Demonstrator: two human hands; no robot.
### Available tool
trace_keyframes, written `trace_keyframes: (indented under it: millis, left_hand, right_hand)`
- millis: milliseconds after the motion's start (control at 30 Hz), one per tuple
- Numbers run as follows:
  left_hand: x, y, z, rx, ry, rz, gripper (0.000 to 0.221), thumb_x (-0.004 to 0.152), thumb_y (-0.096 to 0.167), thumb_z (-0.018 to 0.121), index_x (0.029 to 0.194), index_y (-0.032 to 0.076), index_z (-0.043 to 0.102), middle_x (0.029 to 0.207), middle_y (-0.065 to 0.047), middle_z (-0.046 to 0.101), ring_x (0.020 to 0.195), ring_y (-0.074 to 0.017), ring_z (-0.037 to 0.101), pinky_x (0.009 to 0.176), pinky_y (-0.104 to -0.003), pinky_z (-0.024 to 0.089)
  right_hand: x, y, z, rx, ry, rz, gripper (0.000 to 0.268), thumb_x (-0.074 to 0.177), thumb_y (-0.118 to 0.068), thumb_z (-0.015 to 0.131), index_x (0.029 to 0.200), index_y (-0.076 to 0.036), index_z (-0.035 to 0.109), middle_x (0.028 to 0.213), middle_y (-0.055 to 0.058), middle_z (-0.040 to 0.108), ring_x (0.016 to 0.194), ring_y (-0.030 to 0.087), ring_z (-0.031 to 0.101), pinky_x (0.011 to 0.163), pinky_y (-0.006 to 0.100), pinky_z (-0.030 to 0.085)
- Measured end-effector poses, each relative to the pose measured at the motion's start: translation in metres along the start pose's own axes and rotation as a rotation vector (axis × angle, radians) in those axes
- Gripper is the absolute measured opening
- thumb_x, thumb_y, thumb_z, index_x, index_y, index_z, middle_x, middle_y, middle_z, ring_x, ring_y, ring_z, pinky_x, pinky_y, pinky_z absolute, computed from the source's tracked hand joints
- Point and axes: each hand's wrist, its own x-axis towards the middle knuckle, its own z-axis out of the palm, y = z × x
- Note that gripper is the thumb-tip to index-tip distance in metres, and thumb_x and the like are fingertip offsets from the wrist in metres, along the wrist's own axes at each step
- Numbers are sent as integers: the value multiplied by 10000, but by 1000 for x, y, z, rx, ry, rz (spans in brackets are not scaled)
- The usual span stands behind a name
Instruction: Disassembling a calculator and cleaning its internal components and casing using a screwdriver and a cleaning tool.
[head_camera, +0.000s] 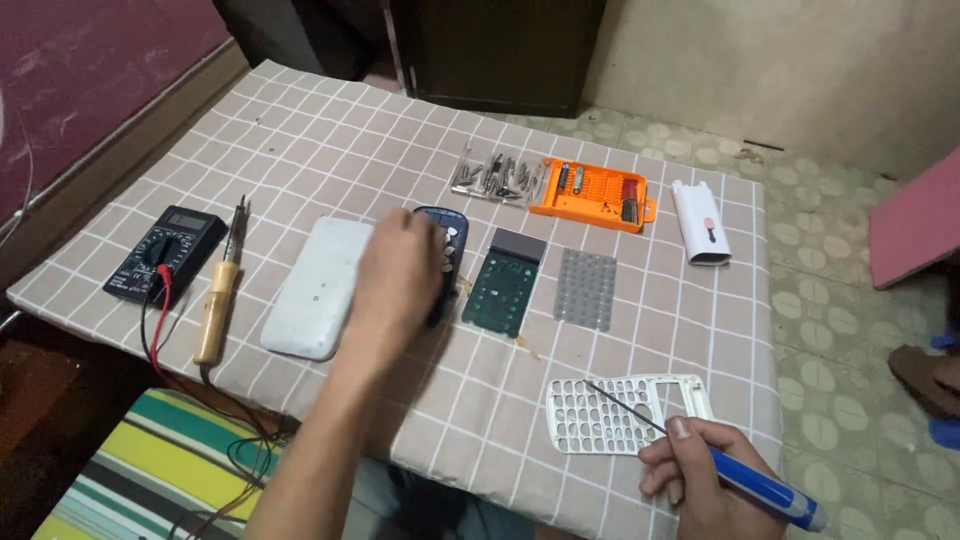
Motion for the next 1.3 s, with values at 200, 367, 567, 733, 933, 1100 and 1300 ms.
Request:
trace_keyframes:
  millis: [200,367,567,733,933,1100,1300]
  left_hand:
    - [15,-17,-3,4,-97,-171,200,984,125,585,1024,-37,696,996,-237,634,918,-481,616,747,-589,510]
    - [2,1,-13,-25,-18,-120,198,1017,92,535,1027,-35,686,981,-227,611,934,-457,582,726,-559,486]
    - [-61,95,-46,-414,-128,76,242,988,190,588,1133,24,689,1122,-172,655,1002,-311,661,899,-443,545]
    - [-109,131,-35,-417,-412,261,642,885,445,771,1363,53,596,1295,-179,575,1183,-339,536,943,-509,480]
    - [-121,130,-15,-340,-429,325,703,892,464,796,1383,28,545,1304,-161,527,1173,-360,468,939,-524,424]
    - [-130,129,-8,-286,-388,268,657,947,591,667,1357,88,562,1262,-126,560,1045,-320,523,846,-476,463]
    - [-146,142,2,-182,65,189,213,964,372,651,883,178,687,776,6,682,695,-238,618,529,-413,493]
  right_hand:
    - [2,2,0,27,13,25,245,970,-173,674,919,63,717,680,212,742,438,269,611,432,321,384]
    - [3,5,-2,40,19,2,232,962,-161,671,904,56,729,655,208,737,422,266,611,433,302,378]
    - [4,5,-1,142,60,-140,192,966,-89,633,882,75,689,636,219,704,410,225,551,433,276,383]
    - [18,35,-5,353,184,-260,206,881,23,607,1040,148,646,830,277,689,461,217,541,428,232,335]
    - [41,67,-36,773,-13,-66,639,808,-343,559,1351,-7,567,941,224,639,498,310,625,279,286,391]
    - [67,105,-75,1078,-213,-132,409,957,-426,507,700,-111,469,437,8,261,290,135,219,186,280,208]
    - [127,166,-137,1247,-867,-226,314,1080,-130,590,1375,-23,596,1118,364,567,703,569,629,453,513,591]
